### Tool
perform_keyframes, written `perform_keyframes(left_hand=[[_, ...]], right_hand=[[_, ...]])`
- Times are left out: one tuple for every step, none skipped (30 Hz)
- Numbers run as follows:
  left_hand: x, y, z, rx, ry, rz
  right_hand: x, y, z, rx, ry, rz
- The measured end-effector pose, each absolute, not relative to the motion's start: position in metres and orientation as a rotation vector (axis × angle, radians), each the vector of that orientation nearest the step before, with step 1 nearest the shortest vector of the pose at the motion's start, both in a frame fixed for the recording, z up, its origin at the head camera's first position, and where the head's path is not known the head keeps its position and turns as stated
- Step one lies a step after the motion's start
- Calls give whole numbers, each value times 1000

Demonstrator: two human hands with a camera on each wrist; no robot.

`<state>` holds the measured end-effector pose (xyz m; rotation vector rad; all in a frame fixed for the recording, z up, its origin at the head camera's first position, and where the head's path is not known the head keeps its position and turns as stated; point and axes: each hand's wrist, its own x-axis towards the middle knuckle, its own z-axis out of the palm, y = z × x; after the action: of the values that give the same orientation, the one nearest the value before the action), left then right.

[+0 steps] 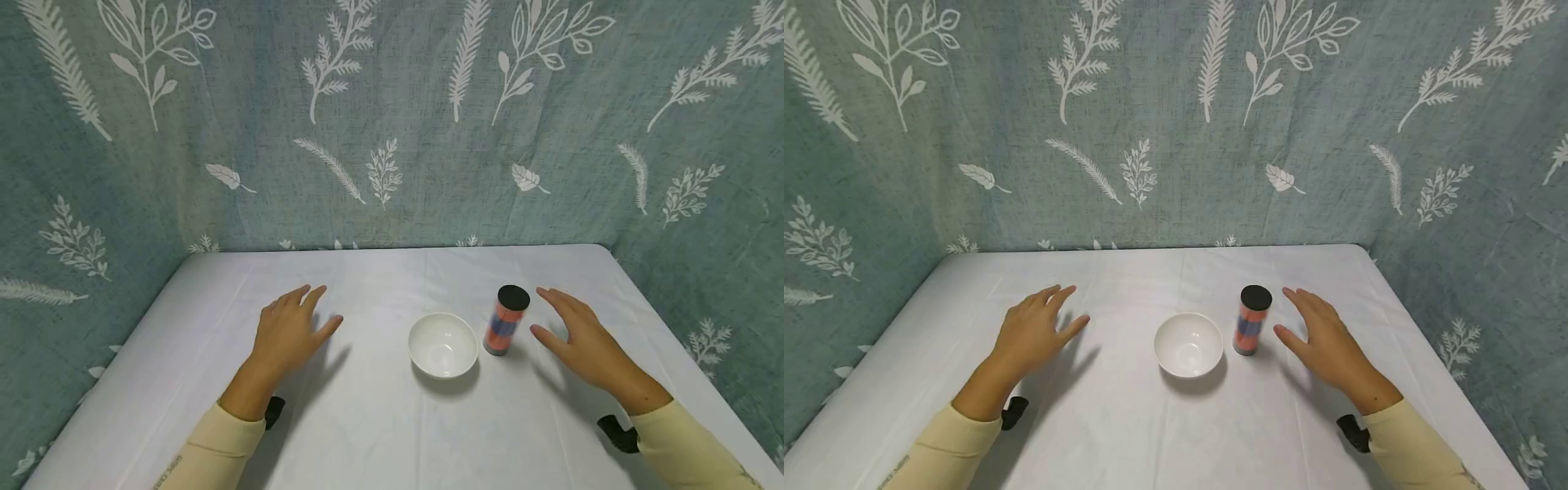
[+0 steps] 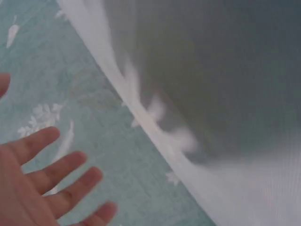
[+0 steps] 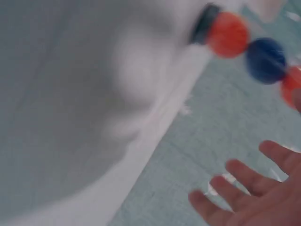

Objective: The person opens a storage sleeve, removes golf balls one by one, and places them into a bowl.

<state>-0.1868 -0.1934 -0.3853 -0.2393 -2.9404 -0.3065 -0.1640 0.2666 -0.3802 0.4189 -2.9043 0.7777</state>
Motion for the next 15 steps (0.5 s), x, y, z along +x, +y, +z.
perform_keyframes(left_hand=[[-188, -191, -386, -255, -2902, -313], [-189, -189, -386, -275, -2863, -318], [-189, -187, -387, -298, -2826, -331], [-190, -184, -387, -329, -2785, -339], [-190, -181, -387, -359, -2747, -351], [-190, -178, -387, -390, -2709, -361], [-189, -174, -387, -424, -2671, -367], [-189, -170, -387, -455, -2637, -375], [-188, -165, -385, -483, -2607, -387], [-188, -160, -384, -512, -2577, -398], [-187, -155, -382, -537, -2553, -408], [-187, -149, -379, -562, -2531, -422], [-186, -144, -377, -584, -2510, -437], [-186, -139, -375, -601, -2494, -454], [-186, -134, -373, -619, -2478, -471]], right_hand=[[-165, 266, -379, 438, -2896, 886], [-166, 265, -379, 450, -2891, 990], [-167, 264, -378, 465, -2882, 1074], [-169, 264, -378, 484, -2865, 1151], [-171, 263, -379, 499, -2854, 1221], [-173, 262, -379, 517, -2843, 1284], [-175, 261, -380, 534, -2831, 1333], [-177, 260, -381, 541, -2828, 1371], [-179, 260, -382, 552, -2826, 1410], [-181, 259, -383, 563, -2823, 1451], [-183, 257, -384, 574, -2823, 1486], [-185, 256, -384, 583, -2814, 1521], [-187, 255, -385, 590, -2803, 1549], [-189, 254, -385, 592, -2792, 1576], [-190, 252, -385, 599, -2776, 1607]])
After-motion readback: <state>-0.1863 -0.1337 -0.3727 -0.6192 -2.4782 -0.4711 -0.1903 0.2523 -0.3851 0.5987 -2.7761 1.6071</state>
